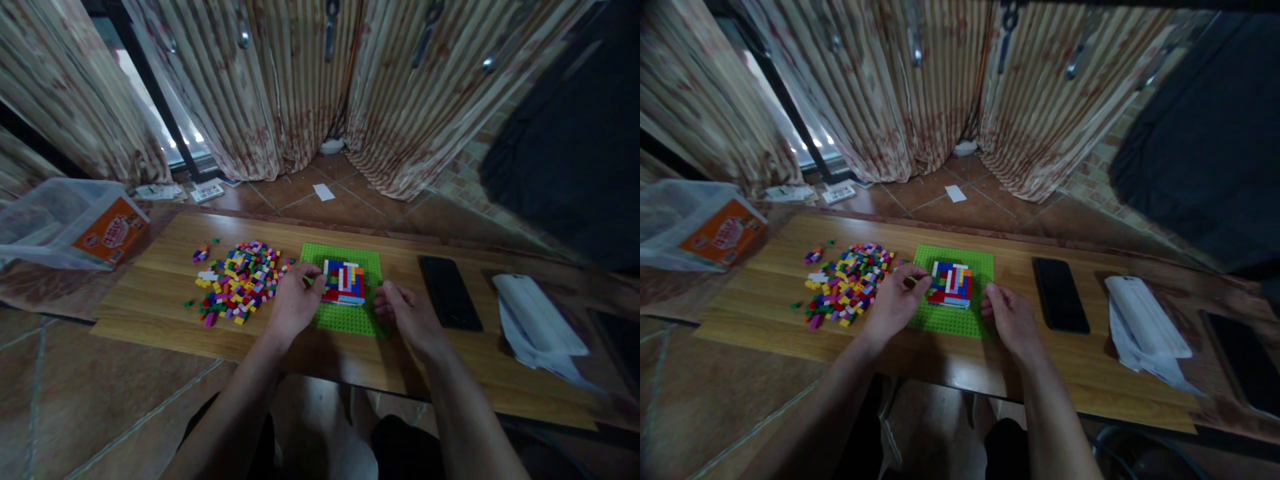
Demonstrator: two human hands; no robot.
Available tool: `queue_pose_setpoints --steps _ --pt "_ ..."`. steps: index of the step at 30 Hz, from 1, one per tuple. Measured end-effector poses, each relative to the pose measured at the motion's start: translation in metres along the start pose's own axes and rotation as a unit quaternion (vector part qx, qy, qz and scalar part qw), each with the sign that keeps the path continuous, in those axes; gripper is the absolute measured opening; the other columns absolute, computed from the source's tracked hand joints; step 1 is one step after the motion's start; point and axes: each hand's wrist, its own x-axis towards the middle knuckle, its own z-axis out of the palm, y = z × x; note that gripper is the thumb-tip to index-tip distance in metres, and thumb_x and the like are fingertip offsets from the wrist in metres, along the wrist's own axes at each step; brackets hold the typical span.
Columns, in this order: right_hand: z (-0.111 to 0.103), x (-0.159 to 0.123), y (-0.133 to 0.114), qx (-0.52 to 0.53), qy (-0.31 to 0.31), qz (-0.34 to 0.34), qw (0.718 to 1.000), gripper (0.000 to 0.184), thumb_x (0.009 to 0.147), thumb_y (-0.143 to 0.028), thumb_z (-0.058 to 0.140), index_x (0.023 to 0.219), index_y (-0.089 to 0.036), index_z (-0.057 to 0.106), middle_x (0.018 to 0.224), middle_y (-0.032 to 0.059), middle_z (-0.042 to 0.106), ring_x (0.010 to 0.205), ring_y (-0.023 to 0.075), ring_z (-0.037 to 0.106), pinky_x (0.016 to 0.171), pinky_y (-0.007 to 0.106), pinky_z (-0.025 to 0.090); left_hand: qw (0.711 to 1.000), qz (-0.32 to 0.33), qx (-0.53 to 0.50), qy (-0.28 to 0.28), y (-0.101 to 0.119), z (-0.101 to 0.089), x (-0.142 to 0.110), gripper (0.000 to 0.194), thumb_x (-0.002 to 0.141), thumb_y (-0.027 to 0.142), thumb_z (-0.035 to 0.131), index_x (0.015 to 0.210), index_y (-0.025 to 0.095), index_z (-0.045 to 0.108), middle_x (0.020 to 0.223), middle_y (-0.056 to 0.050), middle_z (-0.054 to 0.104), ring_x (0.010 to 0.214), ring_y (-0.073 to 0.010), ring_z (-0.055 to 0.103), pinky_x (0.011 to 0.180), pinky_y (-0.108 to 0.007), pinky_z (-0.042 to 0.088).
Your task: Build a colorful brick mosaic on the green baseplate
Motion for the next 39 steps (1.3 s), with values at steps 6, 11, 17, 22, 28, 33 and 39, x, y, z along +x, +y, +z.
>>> queue_pose_setpoints --steps 6,11,17,22,28,33,39 --pt "0.007 -0.003 -0.003 -0.029 -0.046 -0.025 0.998 0.055 0.084 -0.068 0.05 0.089 -0.017 0.07 0.084 0.0088 0.072 0.068 0.0198 0.067 0.058 0.032 0.053 0.998 -0.018 0.05 -0.046 0.001 0.006 0.002 0.021 0.089 0.022 0.051 0.103 0.014 0.065 0.095 -0.009 0.072 0.086 -0.0195 0.067 0.078 -0.031 0.051" --pt "0.0 0.002 -0.002 -0.098 0.022 -0.067 0.993 0.058 0.087 -0.067 0.044 0.095 -0.017 0.072 0.077 0.0074 0.072 0.074 0.0235 0.067 0.067 0.036 0.052 0.99 -0.049 -0.057 -0.118 0.003 0.027 -0.009 0.024 0.092 0.026 0.049 0.109 0.014 0.059 0.083 -0.006 0.07 0.075 -0.0179 0.067 0.068 -0.029 0.052" --pt "-0.012 0.015 0.002 -0.102 0.129 -0.088 0.982 0.062 0.083 -0.065 0.049 0.108 -0.012 0.07 0.1 0.0136 0.073 0.093 0.0281 0.066 0.085 0.042 0.05 0.934 -0.02 -0.203 -0.292 0.013 0.059 -0.041 0.021 0.091 0.026 0.051 0.108 0.017 0.061 0.091 -0.005 0.071 0.08 -0.0147 0.068 0.069 -0.025 0.053" --pt "-0.011 0.023 0.006 -0.126 0.132 -0.097 0.978 0.062 0.083 -0.061 0.051 0.12 -0.013 0.065 0.11 0.0155 0.072 0.102 0.0288 0.065 0.091 0.045 0.047 0.987 -0.006 -0.111 -0.119 0.011 0.052 -0.029 0.028 0.088 0.021 0.052 0.113 0.017 0.062 0.103 -0.008 0.068 0.079 -0.0153 0.065 0.073 -0.029 0.054" --pt "-0.005 0.025 0.007 -0.165 0.132 -0.093 0.973 0.063 0.083 -0.061 0.05 0.122 -0.015 0.065 0.115 0.0159 0.069 0.105 0.0317 0.064 0.092 0.049 0.046 0.989 0.017 -0.09 -0.115 0.006 0.045 -0.003 0.076 0.071 0.001 0.049 0.145 0.017 0.034 0.146 -0.016 0.043 0.093 -0.0161 0.065 0.083 -0.03 0.056" --pt "0.0 0.024 0.002 -0.173 0.137 -0.068 0.973 0.066 0.082 -0.061 0.05 0.125 -0.012 0.063 0.117 0.018 0.068 0.107 0.0335 0.063 0.091 0.049 0.046 0.984 0.013 -0.1 -0.145 0.007 0.056 -0.005 0.076 0.071 0.004 0.051 0.145 0.015 0.035 0.137 -0.016 0.054 0.106 -0.0226 0.064 0.095 -0.037 0.053" --pt "0.011 0.022 -0.003 -0.193 0.124 -0.093 0.969 0.063 0.082 -0.062 0.049 0.12 -0.015 0.066 0.115 0.0167 0.069 0.104 0.0342 0.064 0.091 0.05 0.047 0.988 0.0 -0.076 -0.136 0.011 0.048 -0.021 0.061 0.072 0.007 0.053 0.132 0.014 0.049 0.127 -0.015 0.057 0.112 -0.0248 0.061 0.1 -0.036 0.051"
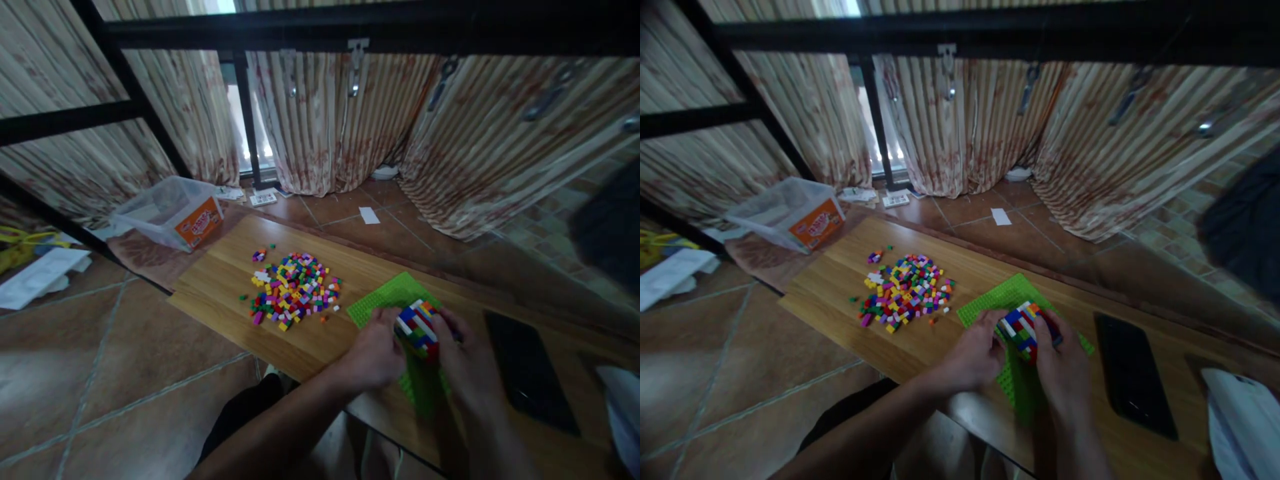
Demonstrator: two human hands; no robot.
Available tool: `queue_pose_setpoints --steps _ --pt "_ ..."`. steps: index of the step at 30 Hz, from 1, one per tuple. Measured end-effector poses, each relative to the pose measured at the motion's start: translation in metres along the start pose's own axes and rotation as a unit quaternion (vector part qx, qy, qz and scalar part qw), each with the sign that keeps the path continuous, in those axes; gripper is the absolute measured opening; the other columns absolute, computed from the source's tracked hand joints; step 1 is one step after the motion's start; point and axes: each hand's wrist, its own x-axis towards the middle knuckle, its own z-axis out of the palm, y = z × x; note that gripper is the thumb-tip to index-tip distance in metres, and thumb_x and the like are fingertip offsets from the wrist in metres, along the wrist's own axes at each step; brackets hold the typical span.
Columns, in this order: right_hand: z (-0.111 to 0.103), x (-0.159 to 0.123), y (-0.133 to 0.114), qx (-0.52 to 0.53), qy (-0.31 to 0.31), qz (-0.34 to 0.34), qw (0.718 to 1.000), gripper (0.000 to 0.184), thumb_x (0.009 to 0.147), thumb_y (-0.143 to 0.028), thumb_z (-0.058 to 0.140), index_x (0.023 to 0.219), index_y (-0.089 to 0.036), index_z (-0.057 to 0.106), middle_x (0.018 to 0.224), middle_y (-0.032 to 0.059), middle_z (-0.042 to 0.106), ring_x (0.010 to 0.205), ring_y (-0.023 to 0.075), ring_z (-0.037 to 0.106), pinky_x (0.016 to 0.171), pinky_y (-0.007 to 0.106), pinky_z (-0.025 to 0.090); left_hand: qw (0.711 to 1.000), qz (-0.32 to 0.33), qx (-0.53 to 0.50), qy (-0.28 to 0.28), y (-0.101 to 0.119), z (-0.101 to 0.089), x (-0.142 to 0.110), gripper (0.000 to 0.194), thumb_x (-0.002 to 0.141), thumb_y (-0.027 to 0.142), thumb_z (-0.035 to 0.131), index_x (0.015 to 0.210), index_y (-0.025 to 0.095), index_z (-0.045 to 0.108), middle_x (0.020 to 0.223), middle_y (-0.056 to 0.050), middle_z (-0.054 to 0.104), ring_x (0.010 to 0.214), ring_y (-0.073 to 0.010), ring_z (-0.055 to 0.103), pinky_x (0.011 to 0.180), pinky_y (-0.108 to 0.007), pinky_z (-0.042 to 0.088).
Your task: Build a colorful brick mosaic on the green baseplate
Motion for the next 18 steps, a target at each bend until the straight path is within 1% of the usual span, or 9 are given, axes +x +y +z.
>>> queue_pose_setpoints --steps 4,8,12,15,18 --pt "0.009 -0.004 -0.004 -0.008 -0.007 -0.018 1.0 0.061 0.082 -0.064 0.05 0.117 -0.017 0.067 0.115 0.0155 0.068 0.105 0.0332 0.062 0.092 0.05 0.046 0.999 -0.027 0.044 0.009 0.005 -0.007 -0.014 0.055 0.072 0.01 0.054 0.127 0.012 0.053 0.12 -0.017 0.059 0.105 -0.0272 0.062 0.097 -0.04 0.052" --pt "0.018 -0.007 -0.009 -0.018 -0.02 -0.053 0.998 0.058 0.083 -0.063 0.049 0.114 -0.017 0.068 0.115 0.0147 0.066 0.106 0.0314 0.06 0.094 0.049 0.044 0.995 -0.032 0.095 0.01 0.006 -0.015 -0.021 0.041 0.077 0.012 0.05 0.117 0.012 0.058 0.112 -0.017 0.063 0.1 -0.0289 0.063 0.094 -0.043 0.051" --pt "0.027 -0.007 -0.017 -0.034 -0.019 -0.084 0.996 0.054 0.083 -0.06 0.05 0.11 -0.017 0.068 0.112 0.0134 0.065 0.106 0.0298 0.059 0.095 0.047 0.044 0.993 -0.027 0.116 0.009 0.003 -0.023 -0.022 0.035 0.077 0.013 0.049 0.11 0.012 0.059 0.106 -0.016 0.065 0.093 -0.0277 0.064 0.087 -0.041 0.054" --pt "0.034 -0.006 -0.022 -0.038 -0.02 -0.108 0.993 0.053 0.084 -0.061 0.049 0.107 -0.017 0.068 0.112 0.0134 0.065 0.109 0.0303 0.058 0.098 0.048 0.042 0.992 -0.025 0.12 0.011 0.001 -0.029 -0.022 0.032 0.076 0.013 0.049 0.106 0.013 0.06 0.103 -0.015 0.066 0.092 -0.0264 0.063 0.086 -0.038 0.053" --pt "0.041 -0.006 -0.027 -0.033 -0.022 -0.115 0.992 0.054 0.084 -0.061 0.049 0.108 -0.017 0.068 0.112 0.0138 0.064 0.109 0.0301 0.057 0.099 0.047 0.041 0.992 -0.028 0.121 0.023 0.0 -0.037 -0.023 0.029 0.078 0.013 0.048 0.104 0.013 0.061 0.101 -0.015 0.067 0.091 -0.0253 0.063 0.086 -0.037 0.053"
